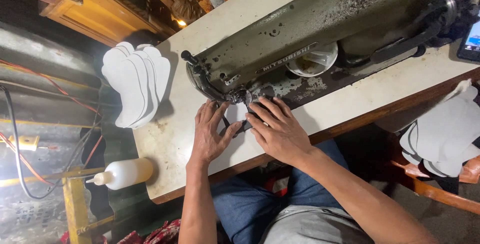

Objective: Preparing and sewing shoe insoles at a workbench using a sewing machine and adhesive.

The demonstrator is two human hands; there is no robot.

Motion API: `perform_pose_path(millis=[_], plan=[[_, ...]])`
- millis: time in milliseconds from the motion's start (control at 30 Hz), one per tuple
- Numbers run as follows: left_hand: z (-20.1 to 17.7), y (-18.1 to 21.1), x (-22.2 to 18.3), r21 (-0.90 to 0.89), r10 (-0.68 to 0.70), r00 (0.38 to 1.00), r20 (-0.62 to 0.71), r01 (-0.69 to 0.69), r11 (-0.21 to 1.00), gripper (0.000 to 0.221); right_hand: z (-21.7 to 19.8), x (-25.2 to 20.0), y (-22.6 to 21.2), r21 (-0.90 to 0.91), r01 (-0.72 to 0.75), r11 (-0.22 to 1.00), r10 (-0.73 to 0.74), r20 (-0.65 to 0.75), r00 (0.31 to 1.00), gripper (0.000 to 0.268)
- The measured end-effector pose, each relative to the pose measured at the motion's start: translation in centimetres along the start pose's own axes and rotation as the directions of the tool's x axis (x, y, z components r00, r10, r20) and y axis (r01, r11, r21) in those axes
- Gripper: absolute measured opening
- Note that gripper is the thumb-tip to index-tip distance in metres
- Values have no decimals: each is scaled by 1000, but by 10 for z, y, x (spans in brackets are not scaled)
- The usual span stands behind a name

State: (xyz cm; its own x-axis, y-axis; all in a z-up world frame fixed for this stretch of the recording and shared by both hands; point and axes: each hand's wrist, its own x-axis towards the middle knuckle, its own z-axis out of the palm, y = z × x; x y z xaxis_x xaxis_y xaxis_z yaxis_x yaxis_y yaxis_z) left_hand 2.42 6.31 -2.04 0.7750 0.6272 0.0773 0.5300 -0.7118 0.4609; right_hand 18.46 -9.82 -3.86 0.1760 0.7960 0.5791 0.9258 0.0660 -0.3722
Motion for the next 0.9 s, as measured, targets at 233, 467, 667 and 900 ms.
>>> perform_pose_path(millis=[233, 467, 667, 900], plan=[[9, -21, 8, 66, 4, 999, 46, -7, 998, 71, 13, 4, -9, -30, -112, 993, 113, 40, 993, 32], [17, -38, 13, 103, 50, 998, 33, -53, 993, 70, 12, 7, -7, -10, -125, 992, 126, 80, 989, 38], [20, -43, 16, 130, 40, 999, 27, -43, 991, 68, 9, 8, -7, -17, -142, 990, 143, 183, 973, 45], [15, -27, 16, 142, 31, 1000, -3, -30, 989, 67, 7, 11, -8, -20, -140, 990, 141, 216, 966, 49]])
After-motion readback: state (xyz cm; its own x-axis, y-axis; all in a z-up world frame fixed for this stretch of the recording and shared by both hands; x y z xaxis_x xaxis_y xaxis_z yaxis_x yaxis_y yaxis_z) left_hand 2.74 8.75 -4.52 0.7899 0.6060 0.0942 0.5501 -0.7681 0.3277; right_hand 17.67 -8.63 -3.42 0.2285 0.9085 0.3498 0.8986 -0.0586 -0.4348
